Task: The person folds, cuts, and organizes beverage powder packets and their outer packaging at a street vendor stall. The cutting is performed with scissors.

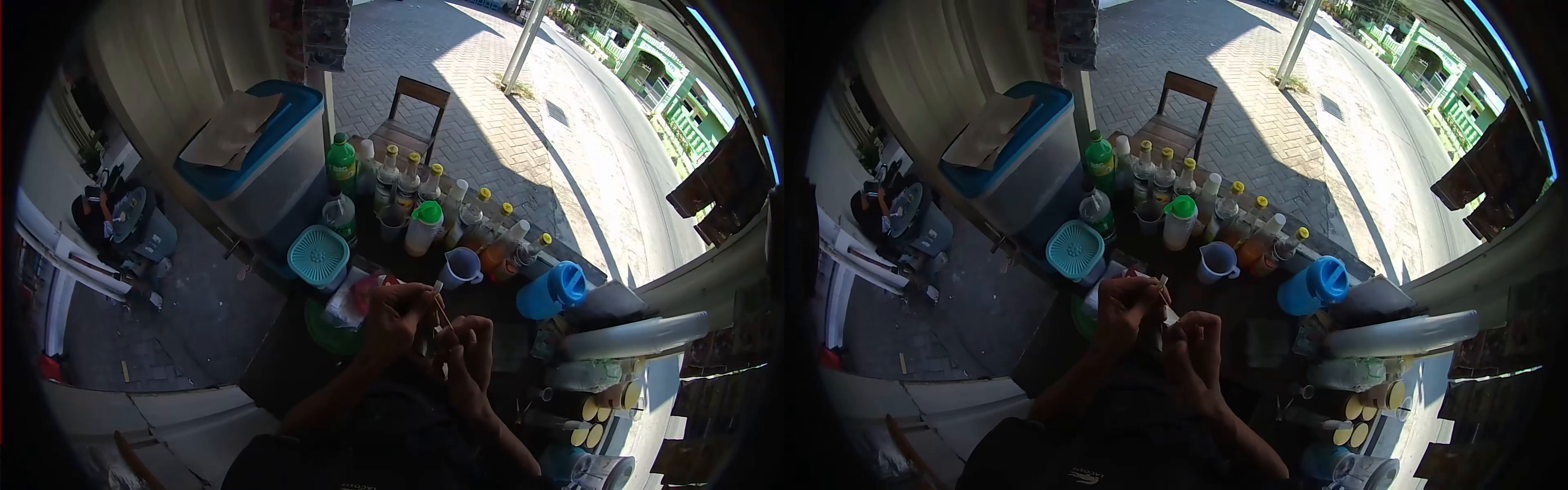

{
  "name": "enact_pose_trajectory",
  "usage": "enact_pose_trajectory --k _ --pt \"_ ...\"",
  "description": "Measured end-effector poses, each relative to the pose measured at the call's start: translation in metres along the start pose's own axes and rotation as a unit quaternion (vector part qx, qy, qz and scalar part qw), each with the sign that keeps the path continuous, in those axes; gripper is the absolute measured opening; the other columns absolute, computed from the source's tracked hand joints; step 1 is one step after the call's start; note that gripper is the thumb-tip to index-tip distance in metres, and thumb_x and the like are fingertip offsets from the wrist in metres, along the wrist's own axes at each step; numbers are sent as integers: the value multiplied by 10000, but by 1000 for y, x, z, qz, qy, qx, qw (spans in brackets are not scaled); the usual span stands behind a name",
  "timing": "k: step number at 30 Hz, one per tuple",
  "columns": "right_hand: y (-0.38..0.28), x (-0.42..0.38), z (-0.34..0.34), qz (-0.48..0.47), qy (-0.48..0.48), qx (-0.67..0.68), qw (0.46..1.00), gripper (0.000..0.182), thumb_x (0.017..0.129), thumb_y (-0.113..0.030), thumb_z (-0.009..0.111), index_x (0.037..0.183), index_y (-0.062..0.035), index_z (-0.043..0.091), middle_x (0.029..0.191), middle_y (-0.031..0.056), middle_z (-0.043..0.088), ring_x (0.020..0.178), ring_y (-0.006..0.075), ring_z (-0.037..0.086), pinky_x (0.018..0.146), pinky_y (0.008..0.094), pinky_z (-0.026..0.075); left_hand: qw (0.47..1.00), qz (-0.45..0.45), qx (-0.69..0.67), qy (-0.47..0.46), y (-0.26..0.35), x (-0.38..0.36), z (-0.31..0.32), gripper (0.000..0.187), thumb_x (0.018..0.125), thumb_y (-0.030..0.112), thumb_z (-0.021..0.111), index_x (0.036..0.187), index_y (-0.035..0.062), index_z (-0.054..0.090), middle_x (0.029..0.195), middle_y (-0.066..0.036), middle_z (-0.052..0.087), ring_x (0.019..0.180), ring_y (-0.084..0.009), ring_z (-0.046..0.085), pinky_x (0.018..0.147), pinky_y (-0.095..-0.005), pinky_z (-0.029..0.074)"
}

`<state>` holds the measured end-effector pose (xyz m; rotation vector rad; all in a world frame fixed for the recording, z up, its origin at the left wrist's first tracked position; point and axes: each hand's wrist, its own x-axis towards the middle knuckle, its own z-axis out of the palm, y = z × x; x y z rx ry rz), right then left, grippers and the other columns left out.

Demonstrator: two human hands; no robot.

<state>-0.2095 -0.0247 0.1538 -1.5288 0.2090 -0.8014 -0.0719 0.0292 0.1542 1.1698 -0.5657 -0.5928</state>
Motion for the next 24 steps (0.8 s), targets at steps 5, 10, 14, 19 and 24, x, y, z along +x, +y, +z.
enact_pose_trajectory --k 5,10,14,19,24 --pt "-4 18 -24 303 76 373 874 387 969 -146 511 1306 -11 375 990 86 567 925 161 605 778 265 501 951 141 165 -221 -1 -3 -16 97 771 -30 648 867 -24 663 793 -95 658 711 -182 636 621 -306 489" --pt "-18 30 -31 366 38 259 893 246 929 -75 553 1162 1 532 927 111 590 924 230 612 743 320 516 917 151 211 -302 -1 -11 -21 41 726 20 664 745 -1 635 682 -114 606 725 -267 620 686 -381 484" --pt "-13 32 -20 271 58 62 959 227 901 -73 584 1118 -10 567 926 118 597 900 242 601 742 331 508 942 187 251 -120 -36 -19 -9 113 745 84 650 677 2 615 620 -134 575 664 -246 609 644 -365 468" --pt "0 9 3 46 120 -258 957 203 866 -70 622 1063 -24 610 923 126 606 870 257 586 741 345 499 967 -10 207 -150 -14 -7 -19 99 824 53 608 806 -26 664 697 -96 655 687 -143 625 631 -323 469" --pt "9 -3 11 -65 164 -389 904 180 830 -67 660 1008 -38 654 921 135 615 840 273 572 740 359 489 991 -31 20 -130 -32 -15 -8 169 886 53 593 987 -41 690 835 -76 713 791 -111 646 697 -271 502"
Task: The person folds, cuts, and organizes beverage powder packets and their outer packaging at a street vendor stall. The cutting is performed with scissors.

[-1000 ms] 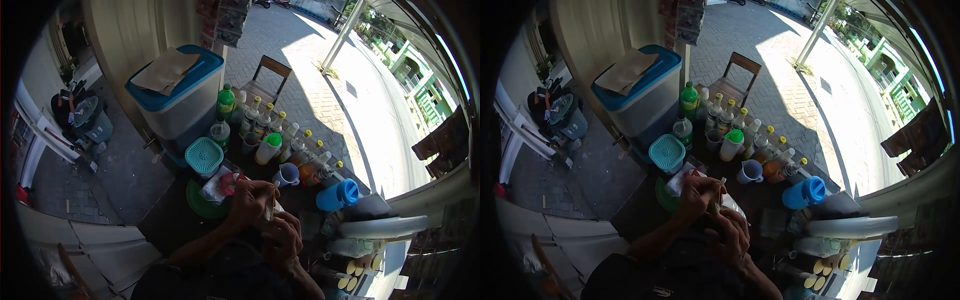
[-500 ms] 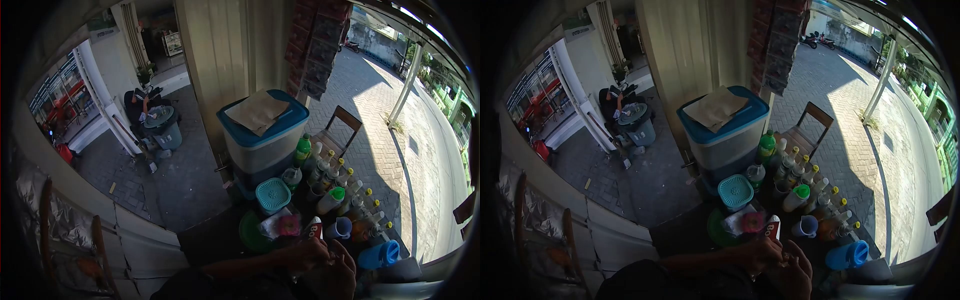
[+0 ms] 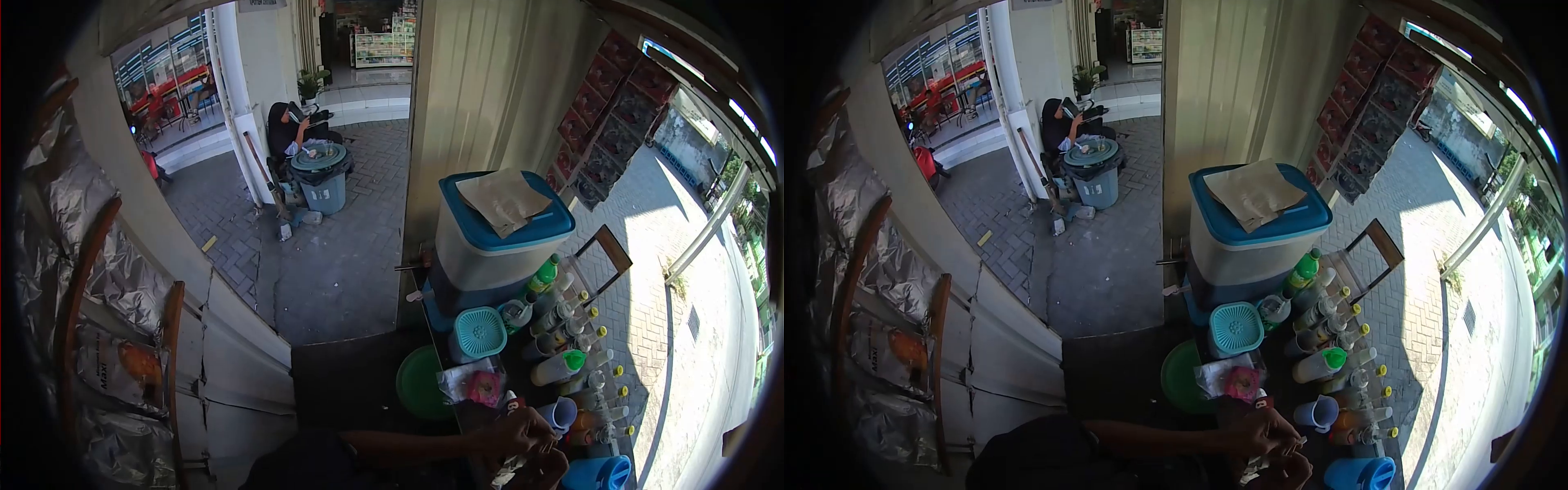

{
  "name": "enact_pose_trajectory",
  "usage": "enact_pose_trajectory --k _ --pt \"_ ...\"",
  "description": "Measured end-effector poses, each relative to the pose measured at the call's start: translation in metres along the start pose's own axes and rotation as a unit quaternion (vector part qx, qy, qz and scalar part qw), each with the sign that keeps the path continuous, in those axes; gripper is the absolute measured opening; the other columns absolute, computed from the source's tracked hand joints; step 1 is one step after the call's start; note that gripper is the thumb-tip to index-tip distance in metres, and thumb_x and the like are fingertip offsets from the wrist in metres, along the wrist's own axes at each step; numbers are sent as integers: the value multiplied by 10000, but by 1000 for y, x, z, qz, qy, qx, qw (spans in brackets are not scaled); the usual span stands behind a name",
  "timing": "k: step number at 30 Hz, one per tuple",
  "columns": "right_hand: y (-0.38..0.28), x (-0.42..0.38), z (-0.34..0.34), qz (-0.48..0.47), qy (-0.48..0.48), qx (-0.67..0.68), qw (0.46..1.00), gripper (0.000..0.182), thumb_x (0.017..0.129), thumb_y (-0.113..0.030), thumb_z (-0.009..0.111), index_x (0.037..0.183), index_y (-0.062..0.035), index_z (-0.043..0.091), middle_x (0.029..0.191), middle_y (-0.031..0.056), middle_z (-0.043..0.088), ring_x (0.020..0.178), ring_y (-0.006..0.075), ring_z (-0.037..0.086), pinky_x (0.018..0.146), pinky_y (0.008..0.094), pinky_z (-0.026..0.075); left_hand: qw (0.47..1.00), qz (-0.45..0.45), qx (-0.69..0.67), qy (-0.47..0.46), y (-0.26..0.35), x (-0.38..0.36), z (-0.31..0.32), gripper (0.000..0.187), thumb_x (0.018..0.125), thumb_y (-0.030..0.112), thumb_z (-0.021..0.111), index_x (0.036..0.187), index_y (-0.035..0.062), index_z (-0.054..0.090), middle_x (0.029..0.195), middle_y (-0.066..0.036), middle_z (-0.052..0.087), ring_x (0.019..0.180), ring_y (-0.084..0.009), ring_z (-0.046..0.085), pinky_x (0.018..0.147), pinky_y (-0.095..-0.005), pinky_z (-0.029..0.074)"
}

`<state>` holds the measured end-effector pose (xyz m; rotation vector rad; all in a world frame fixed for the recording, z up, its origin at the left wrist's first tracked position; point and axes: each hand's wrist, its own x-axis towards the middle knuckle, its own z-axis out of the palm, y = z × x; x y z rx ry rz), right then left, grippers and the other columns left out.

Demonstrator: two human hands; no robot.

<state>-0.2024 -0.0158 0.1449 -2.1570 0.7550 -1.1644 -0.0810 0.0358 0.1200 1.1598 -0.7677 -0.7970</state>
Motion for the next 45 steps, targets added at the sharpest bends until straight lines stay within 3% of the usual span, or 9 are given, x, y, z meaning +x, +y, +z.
enact_pose_trajectory --k 8,16,23,25,36,38,39,41,45 --pt "2 9 -17 -87 -27 -39 995 80 829 -8 602 909 -8 603 877 126 491 775 263 512 639 382 427 996 -65 -32 -51 28 5 3 233 855 57 673 1045 -78 665 910 -46 697 813 -66 618 746 -246 506" --pt "-4 10 -53 -190 -139 -220 947 487 676 -30 694 1153 -74 610 1094 44 501 889 106 563 652 302 315 985 -118 -69 -105 28 20 -1 198 871 50 674 1040 -52 681 951 -114 706 858 -112 652 769 -254 539" --pt "1 -2 -55 -129 -119 -111 978 444 710 -37 712 1132 2 582 1061 78 496 896 171 569 699 322 424 991 -73 42 -100 34 17 16 112 872 -41 615 967 -32 674 876 -82 692 792 -122 656 731 -252 529" --pt "-5 -13 -40 93 -52 89 990 313 764 -53 706 1057 -6 607 1051 99 491 929 237 560 769 354 469 997 -50 0 -66 31 18 13 94 883 -42 591 942 -22 662 834 -57 674 759 -111 643 708 -243 518" --pt "40 -14 -31 -187 -112 145 965 171 866 -136 645 1014 -58 613 958 70 596 868 209 603 701 350 468 990 -98 -78 -64 31 19 15 62 910 -4 576 865 9 617 759 -32 640 701 -74 615 648 -212 497" --pt "32 -18 -39 149 -201 376 892 183 943 -197 583 1053 -52 571 892 21 592 790 123 597 646 295 467 994 -57 -80 -41 32 17 19 44 882 -22 611 857 14 615 770 -42 639 720 -85 616 651 -207 493" --pt "38 -18 -40 148 -197 374 894 183 943 -197 583 1053 -52 571 892 21 592 790 123 597 646 295 467 994 -55 -81 -45 25 18 17 44 882 -22 611 857 14 615 770 -42 639 720 -85 616 651 -207 493" --pt "53 -19 -41 364 -220 660 620 237 997 -253 504 1125 -59 549 950 11 589 835 84 586 646 232 463 982 89 -12 -165 9 17 9 88 838 -63 643 845 18 609 810 -45 626 754 -101 613 652 -222 489" --pt "26 16 -66 495 -216 635 552 308 1010 -334 472 1145 -65 539 913 -11 546 757 49 516 629 194 428 960 107 76 -249 16 14 5 145 794 -122 637 792 14 587 859 -51 606 784 -114 596 700 -238 481"
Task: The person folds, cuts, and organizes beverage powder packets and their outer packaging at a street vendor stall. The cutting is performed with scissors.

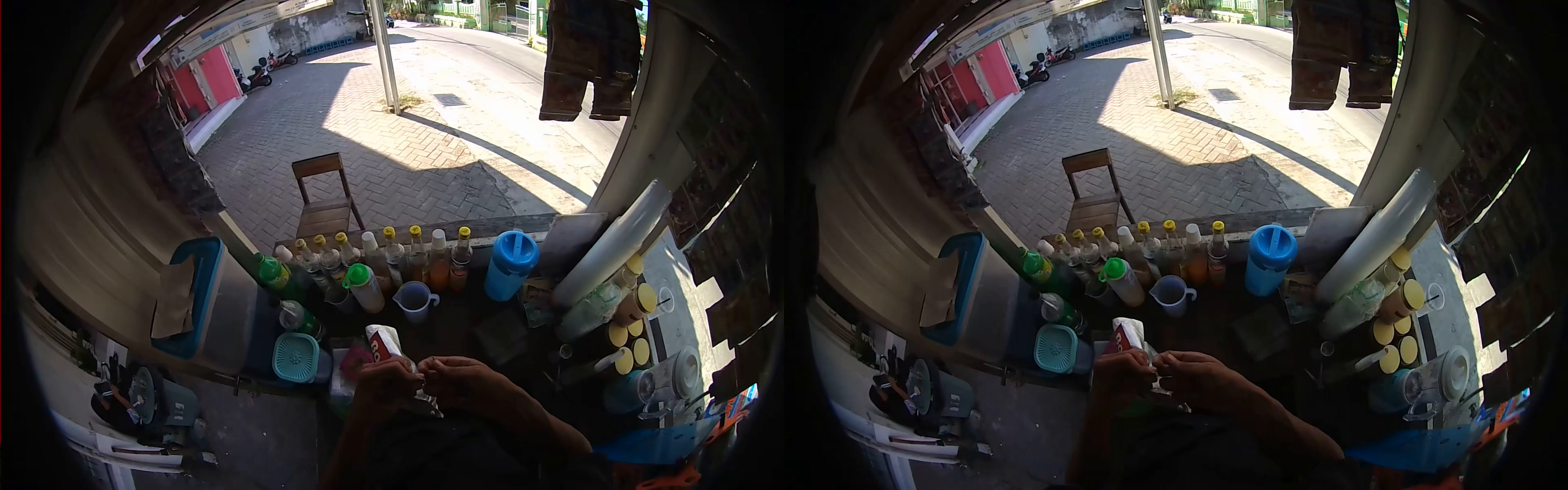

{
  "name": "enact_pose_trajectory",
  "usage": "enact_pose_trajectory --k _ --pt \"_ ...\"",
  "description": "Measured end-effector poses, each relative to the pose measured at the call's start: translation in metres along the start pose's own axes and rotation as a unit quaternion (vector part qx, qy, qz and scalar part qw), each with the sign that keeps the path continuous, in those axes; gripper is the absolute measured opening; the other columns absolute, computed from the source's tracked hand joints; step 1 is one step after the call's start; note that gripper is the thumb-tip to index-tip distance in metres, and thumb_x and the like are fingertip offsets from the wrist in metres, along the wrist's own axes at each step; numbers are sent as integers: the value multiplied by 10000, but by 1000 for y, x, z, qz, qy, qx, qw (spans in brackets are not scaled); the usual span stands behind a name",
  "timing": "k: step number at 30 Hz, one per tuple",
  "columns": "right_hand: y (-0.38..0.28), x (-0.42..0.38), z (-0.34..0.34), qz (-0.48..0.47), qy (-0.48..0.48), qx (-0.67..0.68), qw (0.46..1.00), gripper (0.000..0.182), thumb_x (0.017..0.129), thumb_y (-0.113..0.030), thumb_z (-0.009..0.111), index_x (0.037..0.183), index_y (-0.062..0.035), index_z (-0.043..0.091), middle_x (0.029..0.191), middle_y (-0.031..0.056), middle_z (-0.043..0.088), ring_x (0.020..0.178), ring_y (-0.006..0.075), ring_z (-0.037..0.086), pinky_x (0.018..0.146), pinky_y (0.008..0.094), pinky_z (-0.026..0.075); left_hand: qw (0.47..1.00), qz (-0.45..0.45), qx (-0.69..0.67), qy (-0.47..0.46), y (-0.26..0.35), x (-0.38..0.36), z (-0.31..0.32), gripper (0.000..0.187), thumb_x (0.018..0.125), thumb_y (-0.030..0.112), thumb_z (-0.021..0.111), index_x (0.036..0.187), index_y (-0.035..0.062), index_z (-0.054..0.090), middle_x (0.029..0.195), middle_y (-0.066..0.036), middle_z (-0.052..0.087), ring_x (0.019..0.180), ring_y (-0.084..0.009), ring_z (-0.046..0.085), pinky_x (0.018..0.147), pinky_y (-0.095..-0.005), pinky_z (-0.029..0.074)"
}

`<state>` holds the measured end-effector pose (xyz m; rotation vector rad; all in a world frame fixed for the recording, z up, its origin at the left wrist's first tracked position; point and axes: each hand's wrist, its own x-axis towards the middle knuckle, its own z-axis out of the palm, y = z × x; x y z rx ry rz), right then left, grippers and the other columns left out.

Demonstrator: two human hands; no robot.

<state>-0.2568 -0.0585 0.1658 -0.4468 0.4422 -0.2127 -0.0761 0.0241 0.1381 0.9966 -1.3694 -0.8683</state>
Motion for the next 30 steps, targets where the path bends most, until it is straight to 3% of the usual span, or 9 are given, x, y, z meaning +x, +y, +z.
enact_pose_trajectory --k 3,5,9,11,14,18,21,25,30 --pt "-2 0 -6 -15 -80 -83 993 349 1000 -361 492 1196 -73 507 933 -1 549 798 53 526 651 227 447 997 -55 -38 45 5 -2 7 214 774 -161 607 858 29 558 882 -51 594 794 -109 582 698 -251 474" --pt "-15 -5 0 -2 -93 -160 983 361 994 -360 505 1214 -73 490 943 3 545 823 65 532 671 244 455 897 -196 -373 131 6 -3 9 198 819 -64 674 914 33 531 789 -45 592 738 -134 595 641 -281 507" --pt "-23 -11 14 -29 -96 -448 889 388 988 -353 521 1229 -55 465 943 -2 525 819 94 519 686 267 449 915 -191 -332 126 -18 -12 8 384 770 -131 624 1055 82 478 804 -25 542 733 -77 544 632 -232 443" --pt "-17 -3 2 -53 -113 -513 849 351 962 -309 568 1202 -69 479 988 17 536 837 147 564 712 284 472 991 -117 15 59 0 -6 10 378 769 -111 623 1079 59 488 758 3 527 701 -60 525 644 -216 437" --pt "-13 -5 17 -222 -53 -725 650 371 853 -173 659 1178 -104 494 1070 91 539 859 293 621 743 361 520 983 -138 -7 118 10 -5 9 347 798 -94 611 1131 -3 578 786 -3 597 743 -60 582 664 -210 454" --pt "4 6 15 -357 23 -682 638 369 750 -68 715 1086 -62 563 1018 100 575 884 286 629 709 360 540 976 -151 -122 97 4 -9 -6 214 829 -69 622 1032 -33 676 865 -52 674 833 -98 644 726 -224 509" --pt "12 12 19 -433 86 -641 628 182 829 14 632 1006 -23 610 933 123 607 843 281 642 689 346 533 962 -192 -155 118 2 -5 -7 137 836 -50 633 964 -44 679 895 -75 689 852 -127 657 757 -243 534" --pt "29 20 -4 -504 124 -691 503 238 726 14 668 953 -48 632 960 89 596 848 253 628 699 337 536 954 -207 -118 181 -6 4 7 62 839 -46 631 886 -28 667 883 -84 687 805 -134 660 723 -258 544" --pt "44 20 -38 -540 89 -706 450 365 684 -3 644 1046 -43 619 1094 81 571 888 248 634 730 342 552 948 -228 -148 167 -25 5 0 66 839 -43 632 880 -10 672 861 -87 691 783 -129 660 699 -269 542"
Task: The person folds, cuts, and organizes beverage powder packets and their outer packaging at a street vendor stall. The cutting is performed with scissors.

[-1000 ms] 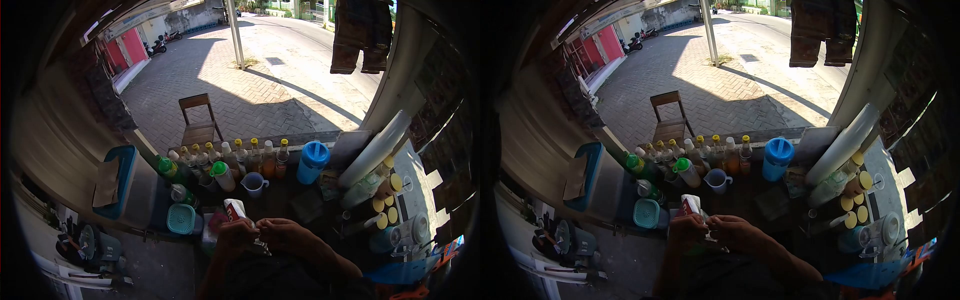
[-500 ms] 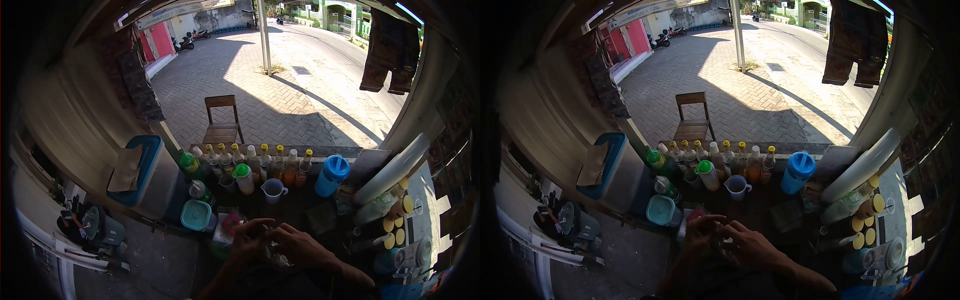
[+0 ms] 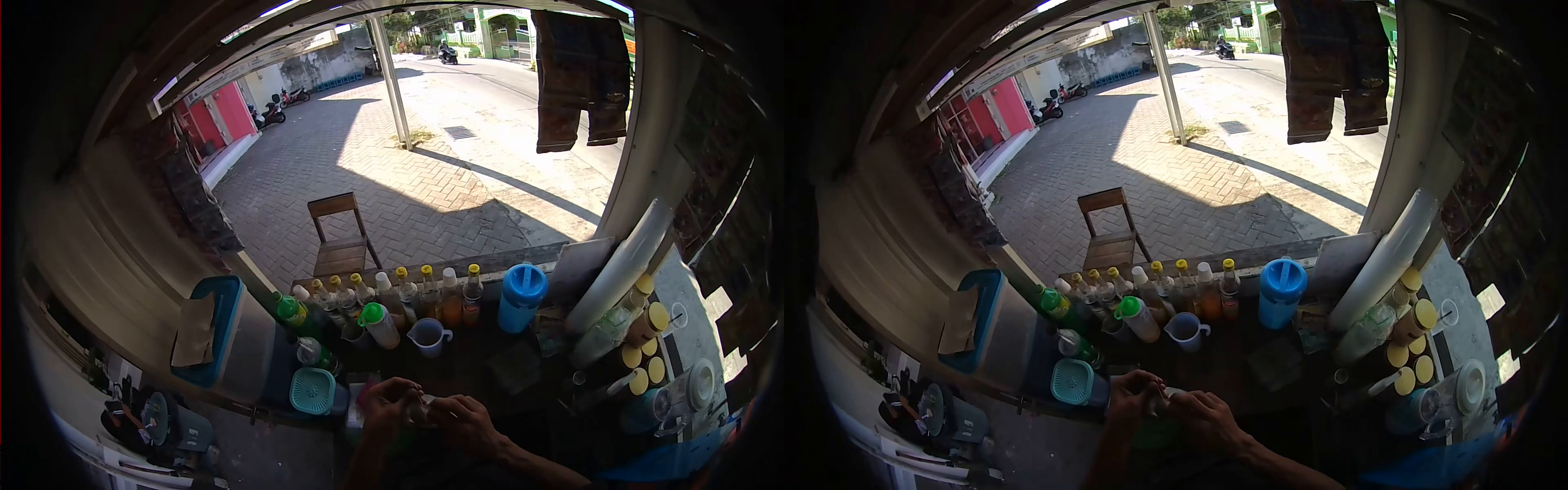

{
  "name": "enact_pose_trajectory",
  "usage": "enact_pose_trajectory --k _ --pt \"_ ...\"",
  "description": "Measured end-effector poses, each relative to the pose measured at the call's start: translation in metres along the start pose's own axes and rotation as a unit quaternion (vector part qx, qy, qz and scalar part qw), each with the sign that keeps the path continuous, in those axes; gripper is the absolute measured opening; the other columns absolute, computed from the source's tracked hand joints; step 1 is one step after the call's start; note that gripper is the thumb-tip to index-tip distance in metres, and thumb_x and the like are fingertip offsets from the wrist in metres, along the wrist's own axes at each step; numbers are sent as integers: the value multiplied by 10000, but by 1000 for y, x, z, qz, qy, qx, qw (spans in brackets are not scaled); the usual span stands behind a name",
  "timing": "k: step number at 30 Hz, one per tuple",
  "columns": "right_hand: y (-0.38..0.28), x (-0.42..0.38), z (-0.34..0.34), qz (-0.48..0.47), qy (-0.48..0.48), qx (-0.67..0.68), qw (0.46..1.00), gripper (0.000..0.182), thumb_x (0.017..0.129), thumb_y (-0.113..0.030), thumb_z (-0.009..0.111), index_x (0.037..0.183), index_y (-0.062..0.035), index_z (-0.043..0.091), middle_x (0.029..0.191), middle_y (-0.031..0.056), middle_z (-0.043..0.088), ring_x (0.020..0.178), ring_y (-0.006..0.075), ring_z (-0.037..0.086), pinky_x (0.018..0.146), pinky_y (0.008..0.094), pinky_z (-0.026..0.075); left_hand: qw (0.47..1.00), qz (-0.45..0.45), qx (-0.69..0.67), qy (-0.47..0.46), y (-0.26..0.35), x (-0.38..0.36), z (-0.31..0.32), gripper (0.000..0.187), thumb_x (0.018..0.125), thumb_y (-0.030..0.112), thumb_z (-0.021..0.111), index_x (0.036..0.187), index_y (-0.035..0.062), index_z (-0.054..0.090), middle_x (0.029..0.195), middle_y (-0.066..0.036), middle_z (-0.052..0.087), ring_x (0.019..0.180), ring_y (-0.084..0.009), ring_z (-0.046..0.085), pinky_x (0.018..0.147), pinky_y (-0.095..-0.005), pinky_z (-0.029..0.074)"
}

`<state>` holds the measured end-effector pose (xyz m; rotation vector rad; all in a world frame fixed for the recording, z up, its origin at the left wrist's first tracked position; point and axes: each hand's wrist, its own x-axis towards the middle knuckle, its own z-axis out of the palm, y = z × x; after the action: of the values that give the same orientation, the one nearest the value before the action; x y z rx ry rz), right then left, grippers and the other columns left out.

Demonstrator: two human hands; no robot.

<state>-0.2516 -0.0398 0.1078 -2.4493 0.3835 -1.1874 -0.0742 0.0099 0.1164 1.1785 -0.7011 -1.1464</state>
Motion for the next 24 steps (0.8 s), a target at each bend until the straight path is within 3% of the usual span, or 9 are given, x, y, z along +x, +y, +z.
enact_pose_trajectory --k 3,5,8,10,11,13,17,19,24 --pt "10 -10 -6 43 -68 233 969 346 746 -40 643 1089 -39 599 1152 98 549 944 273 621 789 373 539 998 4 59 -13 -1 4 0 67 840 -39 629 872 -7 678 834 -90 690 766 -132 662 693 -268 540" --pt "11 -7 -8 10 -95 185 978 332 826 -65 619 1150 -28 560 1123 126 549 935 277 623 771 373 542 997 25 75 9 -8 6 -4 74 829 -46 628 864 -9 681 839 -88 689 784 -136 664 701 -270 543" --pt "-2 1 -3 133 -18 250 959 205 900 -86 581 1100 -51 549 1009 77 566 789 207 626 667 292 528 994 99 50 10 -14 6 -2 94 771 -63 646 855 -41 683 834 -110 679 773 -164 663 696 -281 545" --pt "-6 0 -3 431 -57 555 710 209 1000 -220 467 1085 -57 567 1042 60 573 758 186 616 610 265 504 988 148 28 -18 -19 3 -3 103 731 -52 692 833 -60 698 850 -122 669 790 -177 657 703 -289 539" --pt "6 -3 -1 436 -49 553 708 209 1000 -220 467 1085 -57 567 1042 60 573 758 186 616 610 265 504 989 141 28 -25 -18 6 -4 103 731 -52 692 833 -60 698 850 -122 669 790 -177 657 703 -289 539" --pt "38 -13 2 470 -83 814 331 299 1018 -324 436 1060 -66 580 947 15 582 741 124 576 619 258 476 951 257 135 -102 -15 6 -2 113 736 -39 705 847 -59 699 845 -108 662 792 -172 652 705 -284 533" --pt "17 21 -31 582 -68 692 422 330 1000 -390 475 1080 -80 558 813 -50 506 685 46 477 589 213 426 964 159 179 -112 -8 1 5 462 741 -136 658 1124 27 457 836 -72 642 784 -154 655 681 -259 531" --pt "20 19 -33 508 -180 593 598 325 1001 -393 471 1099 -96 560 833 -43 530 725 53 510 596 217 428 973 114 149 -131 0 -1 16 579 748 -154 637 1195 70 344 854 -70 640 798 -148 655 676 -258 531" --pt "1 13 -36 342 -230 259 874 396 995 -384 451 1187 -39 477 1026 203 525 897 298 584 780 402 478 957 115 229 -139 -12 -3 14 448 793 -89 648 1116 65 379 840 -34 615 766 -89 607 681 -219 493"
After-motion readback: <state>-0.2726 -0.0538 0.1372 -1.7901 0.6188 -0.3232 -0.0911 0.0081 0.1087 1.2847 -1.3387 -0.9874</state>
